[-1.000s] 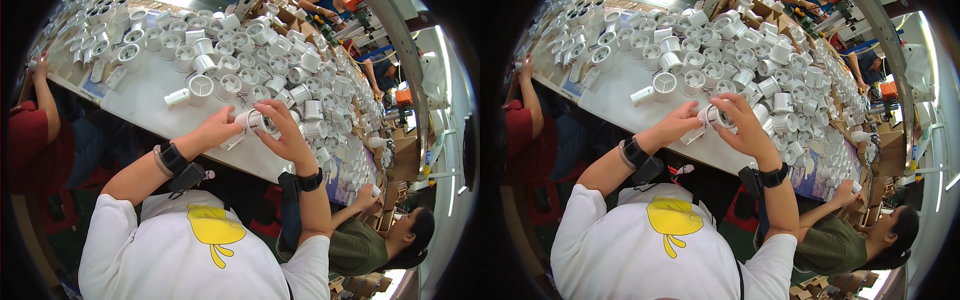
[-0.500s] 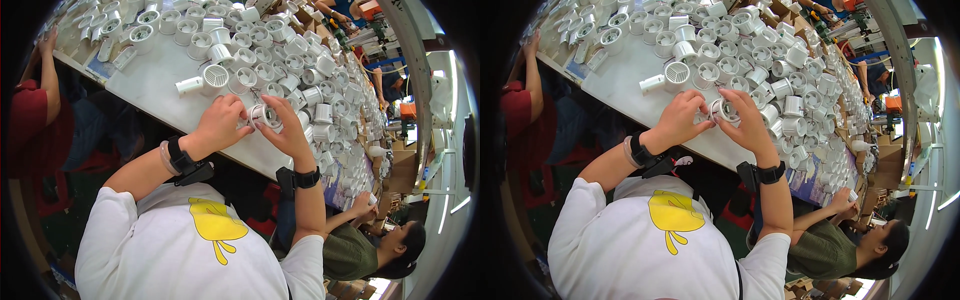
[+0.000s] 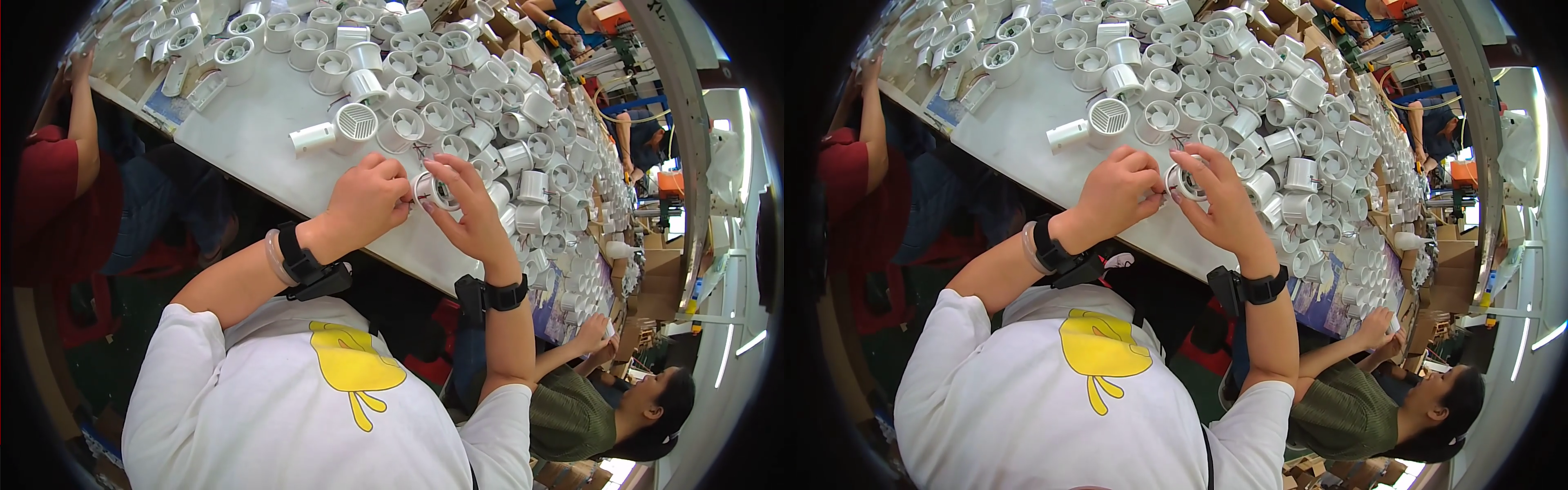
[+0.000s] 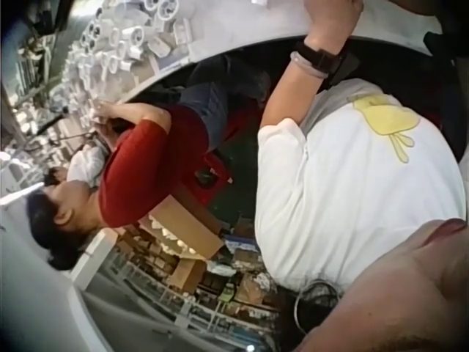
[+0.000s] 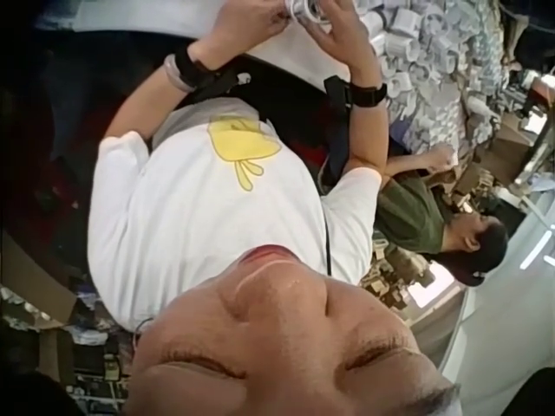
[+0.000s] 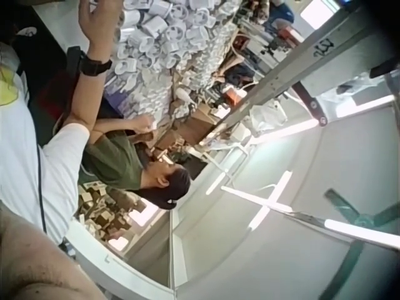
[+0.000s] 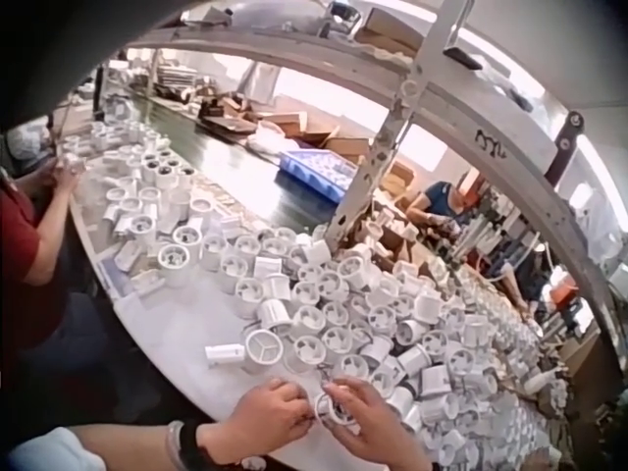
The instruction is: The person assembles a fan by picking up a white plastic housing and a motor component, threading the wires through the housing, and pressing the motor into place. They then snap a grille onto the housing before setting the completed fan on the table.
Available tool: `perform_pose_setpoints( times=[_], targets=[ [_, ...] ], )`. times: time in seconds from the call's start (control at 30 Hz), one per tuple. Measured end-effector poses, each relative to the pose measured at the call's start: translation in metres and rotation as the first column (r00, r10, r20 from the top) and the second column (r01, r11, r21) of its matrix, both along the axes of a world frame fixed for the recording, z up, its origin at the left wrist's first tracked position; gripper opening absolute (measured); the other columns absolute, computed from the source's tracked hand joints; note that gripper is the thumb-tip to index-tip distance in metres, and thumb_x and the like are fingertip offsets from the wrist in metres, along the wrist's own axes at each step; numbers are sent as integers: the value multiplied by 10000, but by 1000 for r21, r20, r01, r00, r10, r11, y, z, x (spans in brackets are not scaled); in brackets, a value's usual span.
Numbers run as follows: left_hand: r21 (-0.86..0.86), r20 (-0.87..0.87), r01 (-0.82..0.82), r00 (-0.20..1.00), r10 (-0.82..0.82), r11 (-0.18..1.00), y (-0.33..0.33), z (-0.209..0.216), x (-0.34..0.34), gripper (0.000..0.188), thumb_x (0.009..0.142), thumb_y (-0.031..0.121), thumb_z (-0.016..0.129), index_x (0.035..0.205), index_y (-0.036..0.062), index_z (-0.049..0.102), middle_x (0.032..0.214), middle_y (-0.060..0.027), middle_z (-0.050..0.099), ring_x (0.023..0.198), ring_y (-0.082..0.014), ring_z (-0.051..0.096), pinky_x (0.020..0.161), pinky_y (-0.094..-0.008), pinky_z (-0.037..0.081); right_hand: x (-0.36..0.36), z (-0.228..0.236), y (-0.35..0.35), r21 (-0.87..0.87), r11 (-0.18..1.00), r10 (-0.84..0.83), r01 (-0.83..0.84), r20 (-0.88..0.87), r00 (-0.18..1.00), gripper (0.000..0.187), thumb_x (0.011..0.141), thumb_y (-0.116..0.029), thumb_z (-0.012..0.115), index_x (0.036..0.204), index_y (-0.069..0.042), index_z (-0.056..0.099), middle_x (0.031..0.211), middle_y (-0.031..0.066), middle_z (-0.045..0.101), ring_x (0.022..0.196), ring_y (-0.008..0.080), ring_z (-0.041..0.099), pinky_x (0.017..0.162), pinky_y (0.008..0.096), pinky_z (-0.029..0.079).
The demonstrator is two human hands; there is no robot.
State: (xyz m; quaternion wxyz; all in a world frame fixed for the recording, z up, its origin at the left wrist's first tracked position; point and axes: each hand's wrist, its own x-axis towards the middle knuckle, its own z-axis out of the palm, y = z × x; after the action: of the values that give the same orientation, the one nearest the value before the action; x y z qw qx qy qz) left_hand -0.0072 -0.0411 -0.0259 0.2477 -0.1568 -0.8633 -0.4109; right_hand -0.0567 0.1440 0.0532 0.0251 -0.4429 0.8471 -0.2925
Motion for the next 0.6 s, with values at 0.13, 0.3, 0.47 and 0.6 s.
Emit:
perform_pose_setpoints(
  times=[0.13, 0.3, 0.47, 0.6],
  targets=[
    [-69, -99, 63, 993, -70, 996, -5, 2, -4, 111, 661, 102, 699, 766, 105, 663, 857, -22, 596, 853, -229, 568, 721, -344, 517, 0, 5, 0, 103, 995, 10, -10, 2, 1000, 545, 804, -33, 670, 1326, -116, 536, 1356, 146, 457, 1221, 316, 485, 1004, 381, 417],
    [-128, -52, 119, 991, -126, 985, -9, 3, -3, 113, 666, 97, 693, 775, 116, 667, 847, -27, 594, 854, -233, 571, 724, -344, 516, -4, 1, 2, 218, 974, 87, -59, -120, 989, 565, 814, -84, 672, 1353, -140, 515, 1378, 144, 436, 1228, 333, 465, 1011, 403, 412],
    [-116, 116, 249, 965, -235, 962, -19, 2, 1, 131, 673, 81, 698, 776, 104, 620, 922, -33, 611, 872, -252, 581, 751, -354, 509, -2, -4, 3, 227, 970, 121, -82, -160, 980, 590, 819, -141, 680, 1377, -154, 489, 1390, 137, 425, 1238, 344, 439, 1016, 422, 399],
    [-90, 213, 369, 914, -344, 925, -28, 7, 0, 119, 688, 83, 699, 774, 105, 620, 969, -40, 626, 908, -252, 592, 771, -358, 507, -1, -13, 8, 225, 972, 111, -75, -153, 982, 590, 830, -170, 679, 1386, -159, 480, 1392, 138, 424, 1241, 344, 433, 1025, 425, 384]
  ],
)
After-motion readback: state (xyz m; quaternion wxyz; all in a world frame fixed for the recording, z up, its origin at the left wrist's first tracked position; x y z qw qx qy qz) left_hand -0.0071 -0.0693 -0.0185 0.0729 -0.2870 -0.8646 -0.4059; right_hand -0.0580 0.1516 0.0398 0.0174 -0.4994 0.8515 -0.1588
